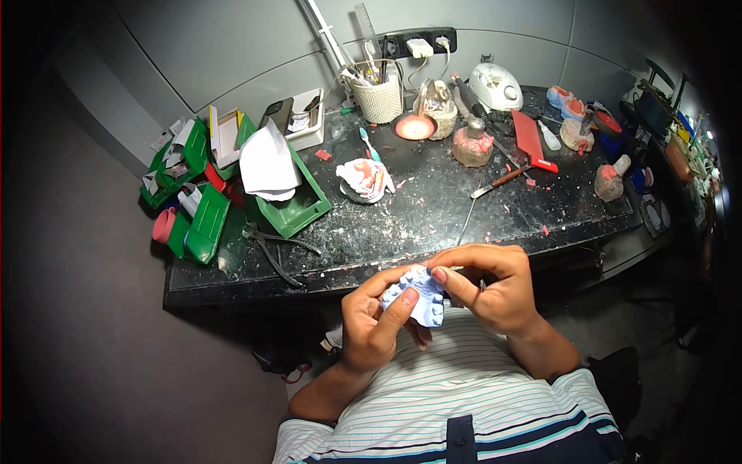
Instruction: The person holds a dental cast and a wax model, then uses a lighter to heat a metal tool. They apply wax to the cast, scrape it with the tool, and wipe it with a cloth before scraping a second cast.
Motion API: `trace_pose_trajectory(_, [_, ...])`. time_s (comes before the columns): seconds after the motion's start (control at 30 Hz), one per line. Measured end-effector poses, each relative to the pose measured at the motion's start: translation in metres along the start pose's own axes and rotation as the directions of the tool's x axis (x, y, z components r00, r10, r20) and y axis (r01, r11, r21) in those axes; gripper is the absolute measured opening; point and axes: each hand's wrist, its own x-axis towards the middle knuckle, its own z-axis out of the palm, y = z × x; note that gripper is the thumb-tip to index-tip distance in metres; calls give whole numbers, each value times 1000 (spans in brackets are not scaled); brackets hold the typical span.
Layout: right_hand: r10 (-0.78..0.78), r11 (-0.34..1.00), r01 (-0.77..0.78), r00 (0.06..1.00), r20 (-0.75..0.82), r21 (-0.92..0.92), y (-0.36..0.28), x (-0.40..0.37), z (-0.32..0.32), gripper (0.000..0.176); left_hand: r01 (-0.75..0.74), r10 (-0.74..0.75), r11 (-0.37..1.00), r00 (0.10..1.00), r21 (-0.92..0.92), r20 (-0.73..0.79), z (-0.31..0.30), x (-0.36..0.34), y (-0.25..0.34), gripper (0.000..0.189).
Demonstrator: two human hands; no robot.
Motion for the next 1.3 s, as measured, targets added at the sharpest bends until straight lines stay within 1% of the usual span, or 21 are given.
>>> trace_pose_trajectory(0.07, [142, 982, -142, 990, 8, 122, 3, -1, 2, 9, -1, 1, 1000, 1000, 9, -21, 1, 0, -1, 35])
trace_pose_trajectory(0.2, [183, 972, -183, 983, 14, 145, 4, 0, 3, 9, -6, 6, 1000, 1000, -3, -24, -2, 1, -4, 35])
trace_pose_trajectory(0.27, [149, 982, -149, 989, 12, 112, 8, 1, 3, 11, -7, 7, 1000, 1000, -8, -11, -4, 4, -8, 35])
trace_pose_trajectory(0.33, [116, 993, -113, 991, -71, 40, 12, 3, 1, 18, 14, -17, 999, 997, -48, -72, -4, 10, -15, 37])
trace_pose_trajectory(0.37, [216, 976, -217, 976, -39, -3, 11, 3, -4, 27, 38, -39, 999, 999, -11, -23, -12, 14, -18, 36])
trace_pose_trajectory(0.4, [206, 979, -206, 978, -39, -5, 12, 6, -6, 27, 28, -28, 1000, 999, -8, -20, -14, 16, -20, 36])
trace_pose_trajectory(0.47, [168, 984, -172, 983, -79, -44, 21, 8, -8, 30, 103, -105, 971, 994, -217, 4, -17, 17, -24, 33])
trace_pose_trajectory(0.5, [71, 990, -78, 996, -59, -121, 31, 8, -11, 31, 148, -141, 971, 989, -188, 52, -22, 17, -23, 31])
trace_pose_trajectory(0.53, [71, 990, -77, 996, -58, -121, 29, 8, -14, 31, 147, -140, 971, 989, -188, 51, -22, 17, -22, 31])
trace_pose_trajectory(0.6, [213, 956, -199, 976, 41, -215, 21, 7, -20, 29, 131, -107, 949, 989, -286, 97, -19, 17, -20, 32])
trace_pose_trajectory(0.63, [164, 948, -132, 983, 87, -291, 25, 6, -22, 31, 140, -110, 949, 987, -281, 119, -20, 16, -18, 37])
trace_pose_trajectory(0.67, [167, 948, -135, 982, 88, -289, 22, 6, -21, 31, 142, -113, 949, 987, -281, 116, -19, 15, -16, 37])
trace_pose_trajectory(0.7, [272, 961, -270, 961, 51, -54, 17, 6, -19, 32, 135, -102, 949, 987, -286, 126, -18, 15, -14, 42])
trace_pose_trajectory(0.73, [379, 906, -380, 924, 41, 186, 14, 7, -17, 34, 127, -90, 948, 987, -290, 136, -16, 14, -11, 46])
trace_pose_trajectory(0.8, [271, 924, -264, 963, 16, 275, 23, 8, -19, 33, 127, -90, 954, 985, -270, 146, -13, 12, -6, 51])
trace_pose_trajectory(0.87, [288, 900, -278, 957, 19, 335, 20, 9, -27, 31, 127, -90, 960, 984, -250, 156, -10, 9, -2, 55])
trace_pose_trajectory(0.93, [309, 868, -260, 950, -52, 424, 15, 11, -28, 27, 123, -79, 962, 980, -245, 183, -7, 7, 1, 58])
trace_pose_trajectory(1.0, [316, 862, -238, 943, -105, 448, 10, 12, -29, 25, 129, -84, 964, 978, -234, 190, -5, 5, 5, 61])
trace_pose_trajectory(1.13, [319, 878, -249, 941, -112, 409, 20, 11, -35, 21, 116, -69, 970, 974, -213, 215, -4, 4, 5, 61])
trace_pose_trajectory(1.23, [297, 886, -259, 954, -42, 385, 27, 9, -38, 19, 62, -19, 979, 976, -193, 217, -5, 6, -1, 60])
trace_pose_trajectory(1.3, [333, 871, -309, 943, 3, 382, 16, 8, -38, 16, 18, 19, 984, 978, -175, 205, -6, 10, -11, 58])
